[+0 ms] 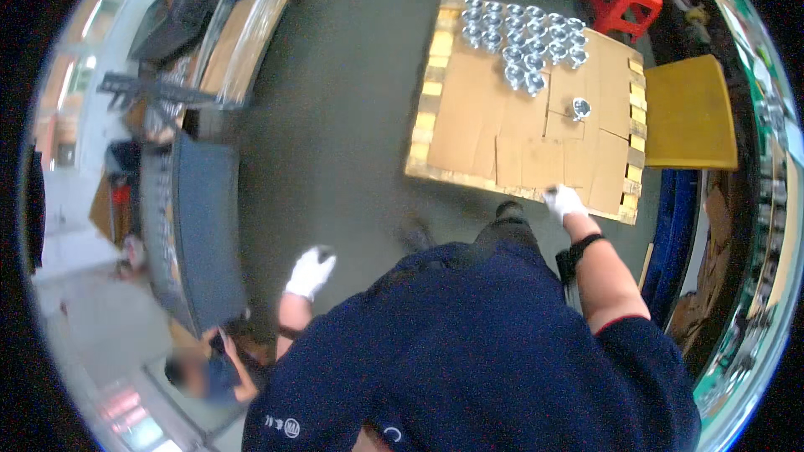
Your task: The recorder picks up metal pistons from a pallet, measures them using a specialized dial-gauge jig on a workbench, and then organizes them into a large collection crate.
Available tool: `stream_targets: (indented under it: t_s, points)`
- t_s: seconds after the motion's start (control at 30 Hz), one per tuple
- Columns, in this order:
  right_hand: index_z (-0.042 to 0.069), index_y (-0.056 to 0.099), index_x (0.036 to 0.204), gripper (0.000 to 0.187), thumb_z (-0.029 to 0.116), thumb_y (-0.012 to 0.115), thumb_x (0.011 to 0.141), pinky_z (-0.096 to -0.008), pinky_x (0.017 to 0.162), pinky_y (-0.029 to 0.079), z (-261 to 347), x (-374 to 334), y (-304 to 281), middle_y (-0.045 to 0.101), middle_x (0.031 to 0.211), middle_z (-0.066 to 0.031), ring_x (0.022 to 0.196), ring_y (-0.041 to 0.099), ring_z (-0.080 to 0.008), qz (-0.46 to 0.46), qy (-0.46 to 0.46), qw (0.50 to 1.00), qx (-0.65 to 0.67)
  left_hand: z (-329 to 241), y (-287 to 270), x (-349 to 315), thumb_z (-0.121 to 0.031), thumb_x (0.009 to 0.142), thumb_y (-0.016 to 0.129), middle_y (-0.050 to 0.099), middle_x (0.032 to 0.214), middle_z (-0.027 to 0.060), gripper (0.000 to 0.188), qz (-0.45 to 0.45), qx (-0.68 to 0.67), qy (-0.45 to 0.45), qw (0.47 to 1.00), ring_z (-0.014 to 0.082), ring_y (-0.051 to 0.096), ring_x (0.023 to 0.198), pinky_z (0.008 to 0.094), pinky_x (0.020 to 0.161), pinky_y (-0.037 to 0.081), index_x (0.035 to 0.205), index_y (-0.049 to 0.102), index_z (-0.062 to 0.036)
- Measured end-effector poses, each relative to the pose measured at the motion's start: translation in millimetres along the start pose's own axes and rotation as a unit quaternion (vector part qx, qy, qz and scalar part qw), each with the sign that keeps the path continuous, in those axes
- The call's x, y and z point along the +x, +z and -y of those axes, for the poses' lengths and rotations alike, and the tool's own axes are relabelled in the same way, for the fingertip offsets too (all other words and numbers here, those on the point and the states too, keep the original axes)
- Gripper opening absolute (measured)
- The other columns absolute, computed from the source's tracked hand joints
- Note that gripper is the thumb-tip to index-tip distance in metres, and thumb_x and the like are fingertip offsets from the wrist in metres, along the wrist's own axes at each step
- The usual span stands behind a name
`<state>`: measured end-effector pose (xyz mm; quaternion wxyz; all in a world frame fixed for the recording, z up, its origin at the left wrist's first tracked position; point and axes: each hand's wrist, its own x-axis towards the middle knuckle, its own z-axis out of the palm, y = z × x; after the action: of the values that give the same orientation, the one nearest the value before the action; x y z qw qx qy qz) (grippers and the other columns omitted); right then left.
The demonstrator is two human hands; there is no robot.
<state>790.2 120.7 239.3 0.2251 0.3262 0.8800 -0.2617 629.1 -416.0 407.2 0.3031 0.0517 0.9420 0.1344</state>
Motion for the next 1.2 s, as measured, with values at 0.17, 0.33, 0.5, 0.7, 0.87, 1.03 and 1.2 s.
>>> stream_targets:
  t_s: [0.17,0.33,0.5,0.7,0.87,1.03,1.2]
  points:
    - [0.006,0.061,0.114,0.033,0.034,0.053,0.099,-0.0418,0.070,0.056,-102.9,-80.5,105.1,0.063,0.092,-0.0125,0.077,0.063,-0.0249,0.210,0.229,0.947,0.085,-44.8,-69.4,108.4,-0.032,0.088,0.063,0.070,0.107,0.0166,0.033,0.052,0.061,0.157,0.984,0.0337,0.066,0.104,0.0413,0.092,0.052,0.109,0.068,-0.0071]
    - [0.001,0.053,0.132,0.046,0.025,0.062,0.094,-0.0393,0.062,0.059,-36.5,-137.6,112.9,0.069,0.095,-0.0156,0.076,0.068,-0.0247,0.061,0.398,0.826,0.395,-65.3,-90.3,187.3,-0.034,0.089,0.060,0.070,0.109,0.0160,0.033,0.107,0.146,0.210,0.961,0.0338,0.065,0.105,0.0414,0.094,0.050,0.109,0.069,-0.0088]
    - [0.004,0.056,0.125,0.036,0.025,0.058,0.096,-0.0407,0.066,0.059,-19.7,-112.5,150.3,0.068,0.101,-0.0146,0.083,0.068,-0.0257,0.078,0.457,0.754,0.465,-142.7,-131.0,236.8,-0.032,0.089,0.059,0.069,0.110,0.0164,0.033,0.150,0.286,0.250,0.913,0.0337,0.064,0.106,0.0422,0.094,0.050,0.110,0.069,-0.0091]
    - [-0.001,0.044,0.139,0.058,0.024,0.064,0.091,-0.0369,0.071,0.058,20.8,-21.8,131.5,0.069,0.101,-0.0168,0.081,0.069,-0.0221,-0.040,0.365,0.727,0.580,-232.5,-157.2,337.4,-0.029,0.089,0.060,0.067,0.111,0.0167,0.029,0.133,0.376,0.303,0.865,0.0349,0.062,0.107,0.0429,0.094,0.050,0.109,0.068,-0.0097]
    - [0.002,0.056,0.129,0.043,0.023,0.064,0.092,-0.0347,0.069,0.057,66.7,48.3,53.8,0.067,0.110,-0.0139,0.080,0.067,-0.0199,-0.091,0.346,0.750,0.556,-325.9,-145.7,457.0,-0.031,0.090,0.058,0.065,0.110,0.0179,0.034,0.111,0.488,0.402,0.767,0.0367,0.062,0.105,0.0449,0.094,0.050,0.114,0.063,-0.0075]
    - [0.005,0.054,0.132,0.044,0.023,0.062,0.093,-0.0333,0.073,0.056,93.2,124.5,-11.2,0.064,0.120,-0.0130,0.087,0.066,-0.0201,-0.142,0.373,0.720,0.567,-454.2,-83.1,591.4,-0.025,0.091,0.054,0.065,0.114,0.0186,0.030,0.120,0.573,0.434,0.685,0.0357,0.062,0.109,0.0447,0.094,0.050,0.113,0.065,-0.0069]
    - [0.011,0.044,0.144,0.058,0.028,0.062,0.091,-0.0352,0.083,0.055,122.9,269.1,-39.7,0.058,0.131,-0.0188,0.097,0.066,-0.0253,-0.154,0.370,0.708,0.582,-535.7,-3.0,730.4,-0.018,0.095,0.043,0.067,0.116,0.0157,0.032,0.120,0.563,0.493,0.653,0.0346,0.063,0.109,0.0440,0.093,0.051,0.113,0.067,-0.0071]
